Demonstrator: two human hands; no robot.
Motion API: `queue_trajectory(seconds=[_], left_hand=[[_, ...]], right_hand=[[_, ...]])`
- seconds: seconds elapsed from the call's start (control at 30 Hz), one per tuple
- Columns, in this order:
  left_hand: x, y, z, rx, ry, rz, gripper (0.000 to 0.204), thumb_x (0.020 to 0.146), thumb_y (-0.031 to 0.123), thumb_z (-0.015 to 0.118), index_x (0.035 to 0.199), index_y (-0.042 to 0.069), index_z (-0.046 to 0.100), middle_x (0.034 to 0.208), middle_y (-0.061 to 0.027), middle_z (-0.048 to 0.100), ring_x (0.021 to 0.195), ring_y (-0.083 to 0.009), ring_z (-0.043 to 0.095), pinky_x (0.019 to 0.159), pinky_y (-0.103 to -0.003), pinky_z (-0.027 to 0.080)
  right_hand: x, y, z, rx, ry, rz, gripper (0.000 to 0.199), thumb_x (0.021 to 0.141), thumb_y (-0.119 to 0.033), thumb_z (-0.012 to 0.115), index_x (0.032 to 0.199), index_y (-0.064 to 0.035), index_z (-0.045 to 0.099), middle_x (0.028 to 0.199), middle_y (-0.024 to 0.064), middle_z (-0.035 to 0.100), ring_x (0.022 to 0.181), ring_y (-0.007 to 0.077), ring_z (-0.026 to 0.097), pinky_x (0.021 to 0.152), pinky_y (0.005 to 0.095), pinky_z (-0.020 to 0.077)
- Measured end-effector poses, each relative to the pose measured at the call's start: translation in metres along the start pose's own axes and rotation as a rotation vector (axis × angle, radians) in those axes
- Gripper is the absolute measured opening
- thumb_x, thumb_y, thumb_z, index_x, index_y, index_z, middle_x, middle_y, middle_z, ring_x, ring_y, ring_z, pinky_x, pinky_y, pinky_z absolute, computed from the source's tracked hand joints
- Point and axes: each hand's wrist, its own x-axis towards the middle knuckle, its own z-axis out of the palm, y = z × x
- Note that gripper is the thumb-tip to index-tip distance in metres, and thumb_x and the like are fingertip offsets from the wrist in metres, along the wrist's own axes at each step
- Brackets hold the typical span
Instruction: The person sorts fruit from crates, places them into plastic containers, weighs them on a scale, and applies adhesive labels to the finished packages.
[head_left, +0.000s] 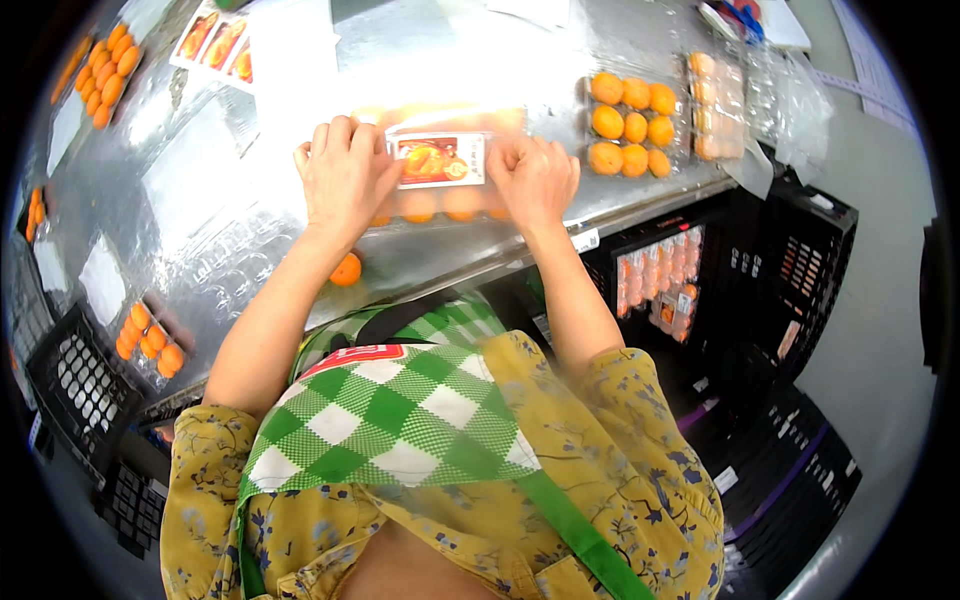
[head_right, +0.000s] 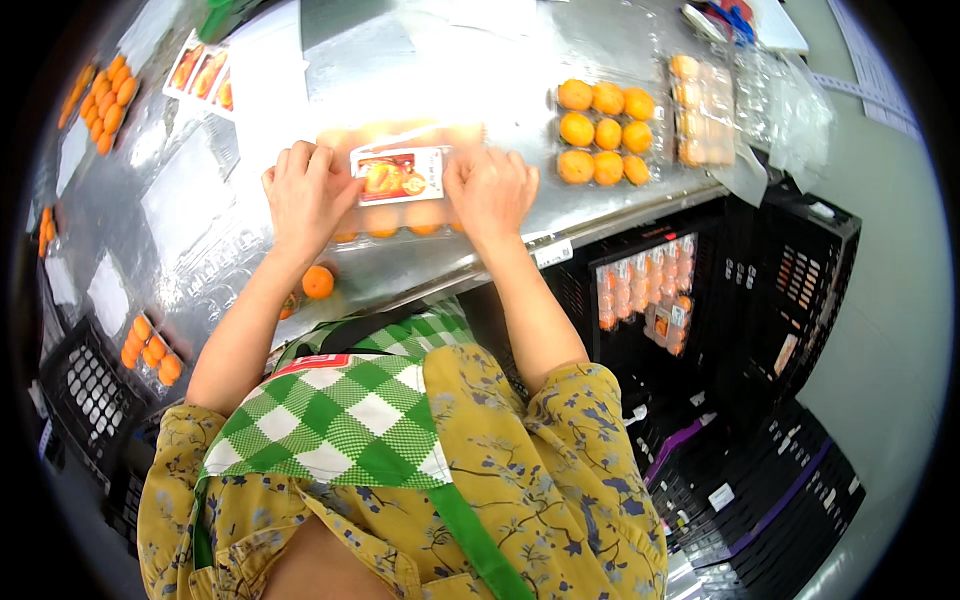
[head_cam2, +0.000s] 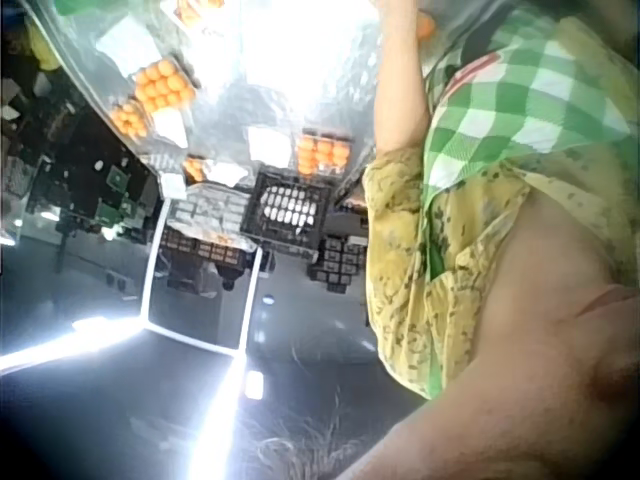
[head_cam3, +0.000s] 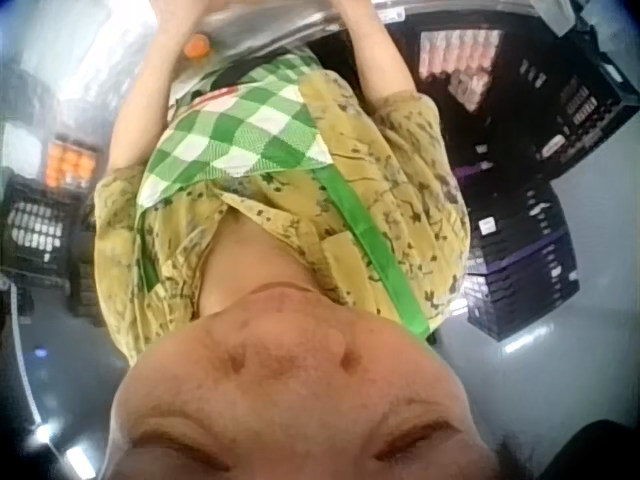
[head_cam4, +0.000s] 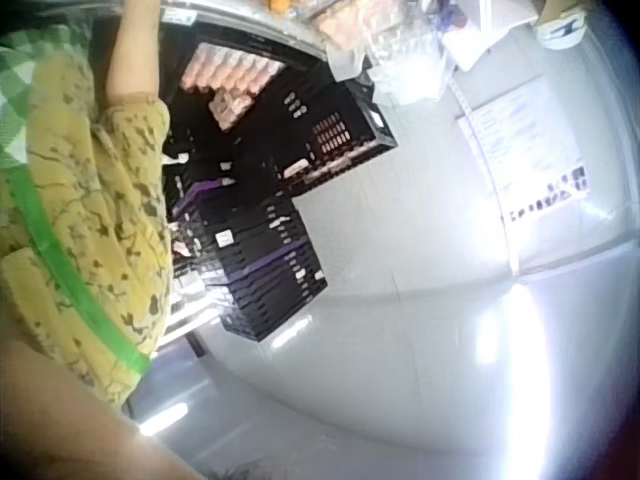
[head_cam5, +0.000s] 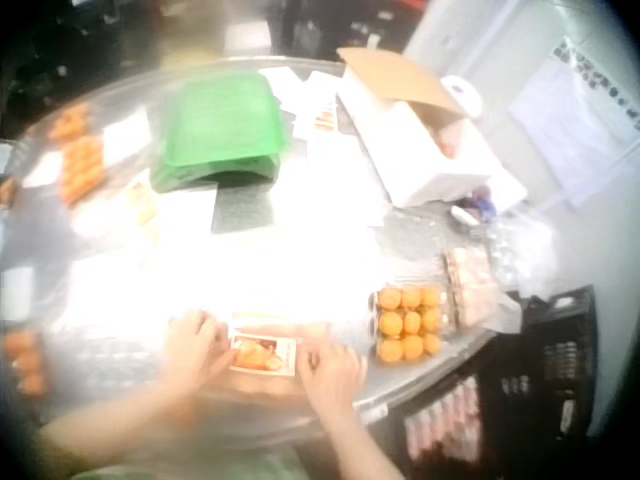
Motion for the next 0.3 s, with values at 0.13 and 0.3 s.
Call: queue_trajectory(seconds=[0.13, 0.3], left_hand=[[-0.005, 0.024, 0.009, -0.129, -0.111, 0.337, 0.038, 0.073, 0.017, 0.067, 0.109, 0.008, 0.054, 0.118, -0.0062, 0.049, 0.113, -0.0246, 0.043, 0.096, -0.045, 0.029], [-0.008, 0.049, 0.03, -0.039, -0.461, 0.53, 0.065, 0.081, 0.034, 0.06, 0.138, 0.017, 0.033, 0.146, -0.0028, 0.024, 0.137, -0.0223, 0.016, 0.108, -0.053, 0.014]], right_hand=[[-0.015, 0.04, -0.022, 0.156, 0.048, 0.159, 0.026, 0.07, -0.023, 0.068, 0.055, -0.0092, 0.052, 0.06, 0.0061, 0.054, 0.062, 0.0268, 0.052, 0.057, 0.0393, 0.0377], [-0.075, 0.107, -0.06, 0.282, -0.048, 0.676, 0.034, 0.076, -0.022, 0.068, 0.055, -0.0024, 0.049, 0.058, 0.0088, 0.057, 0.057, 0.0199, 0.056, 0.056, 0.0384, 0.0437]])
